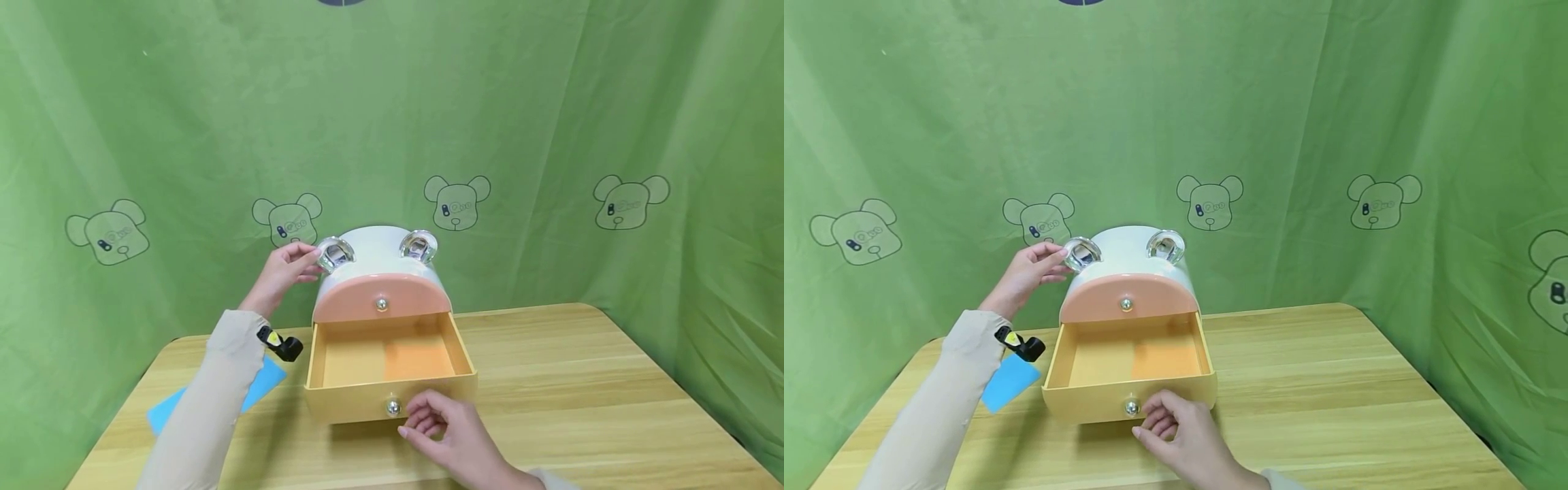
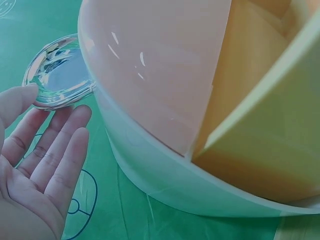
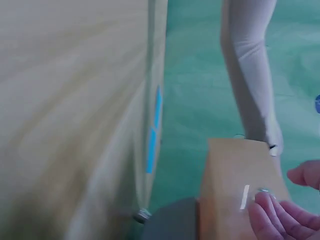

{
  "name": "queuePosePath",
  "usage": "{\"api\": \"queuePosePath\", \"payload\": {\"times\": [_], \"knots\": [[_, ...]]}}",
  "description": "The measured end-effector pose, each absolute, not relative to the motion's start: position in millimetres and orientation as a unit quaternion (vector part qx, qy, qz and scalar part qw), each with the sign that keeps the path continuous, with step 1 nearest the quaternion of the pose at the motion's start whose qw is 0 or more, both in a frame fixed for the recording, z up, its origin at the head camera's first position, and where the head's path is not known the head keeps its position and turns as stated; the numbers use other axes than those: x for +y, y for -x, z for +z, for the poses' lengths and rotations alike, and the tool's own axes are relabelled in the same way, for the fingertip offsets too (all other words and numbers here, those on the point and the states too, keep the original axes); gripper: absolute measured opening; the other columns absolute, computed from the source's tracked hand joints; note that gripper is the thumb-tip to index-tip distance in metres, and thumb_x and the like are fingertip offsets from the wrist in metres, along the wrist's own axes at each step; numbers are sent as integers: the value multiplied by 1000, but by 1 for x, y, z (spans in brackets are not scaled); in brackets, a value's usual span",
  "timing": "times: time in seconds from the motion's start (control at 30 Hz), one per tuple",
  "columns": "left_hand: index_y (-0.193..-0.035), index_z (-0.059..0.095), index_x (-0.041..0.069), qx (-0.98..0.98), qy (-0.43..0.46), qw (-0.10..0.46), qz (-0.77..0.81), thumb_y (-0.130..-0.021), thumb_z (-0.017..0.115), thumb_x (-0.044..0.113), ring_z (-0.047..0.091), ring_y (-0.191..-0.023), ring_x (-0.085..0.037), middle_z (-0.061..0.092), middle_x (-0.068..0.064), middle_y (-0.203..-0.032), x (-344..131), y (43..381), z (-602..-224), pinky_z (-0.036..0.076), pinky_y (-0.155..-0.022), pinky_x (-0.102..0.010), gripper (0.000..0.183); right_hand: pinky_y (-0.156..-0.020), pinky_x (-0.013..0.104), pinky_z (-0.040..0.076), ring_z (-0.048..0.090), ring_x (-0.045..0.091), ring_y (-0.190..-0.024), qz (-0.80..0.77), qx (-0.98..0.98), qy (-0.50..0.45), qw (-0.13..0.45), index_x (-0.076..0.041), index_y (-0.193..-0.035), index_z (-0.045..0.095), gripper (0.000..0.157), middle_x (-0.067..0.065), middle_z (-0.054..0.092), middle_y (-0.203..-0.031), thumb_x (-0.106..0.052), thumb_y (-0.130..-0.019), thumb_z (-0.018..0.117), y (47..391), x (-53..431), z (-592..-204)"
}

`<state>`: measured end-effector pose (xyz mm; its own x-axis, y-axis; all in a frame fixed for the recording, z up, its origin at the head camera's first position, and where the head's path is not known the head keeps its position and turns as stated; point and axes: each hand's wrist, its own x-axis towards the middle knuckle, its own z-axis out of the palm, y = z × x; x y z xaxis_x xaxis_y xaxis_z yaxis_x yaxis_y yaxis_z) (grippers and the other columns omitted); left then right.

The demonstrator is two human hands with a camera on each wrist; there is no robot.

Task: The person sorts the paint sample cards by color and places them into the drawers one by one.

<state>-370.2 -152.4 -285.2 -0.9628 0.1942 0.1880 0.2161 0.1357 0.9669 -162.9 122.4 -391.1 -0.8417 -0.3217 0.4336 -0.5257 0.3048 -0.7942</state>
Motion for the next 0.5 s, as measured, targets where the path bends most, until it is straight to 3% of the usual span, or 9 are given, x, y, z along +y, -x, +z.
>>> {"api": "queuePosePath", "payload": {"times": [0.5], "knots": [[-108, 59, 6, -755, 132, 7, -643, -92, 62, 23, 67, -86, -18, 67, 2, -94, -152, 370, -285, 56, -79, -28, 24, -60, 27, 59, 67, 8, -70, 617, -753, -177, 147, -5, -97, 53, 29, 9, 70, -84, 0, -78, 74, 166, 94, -424]]}}
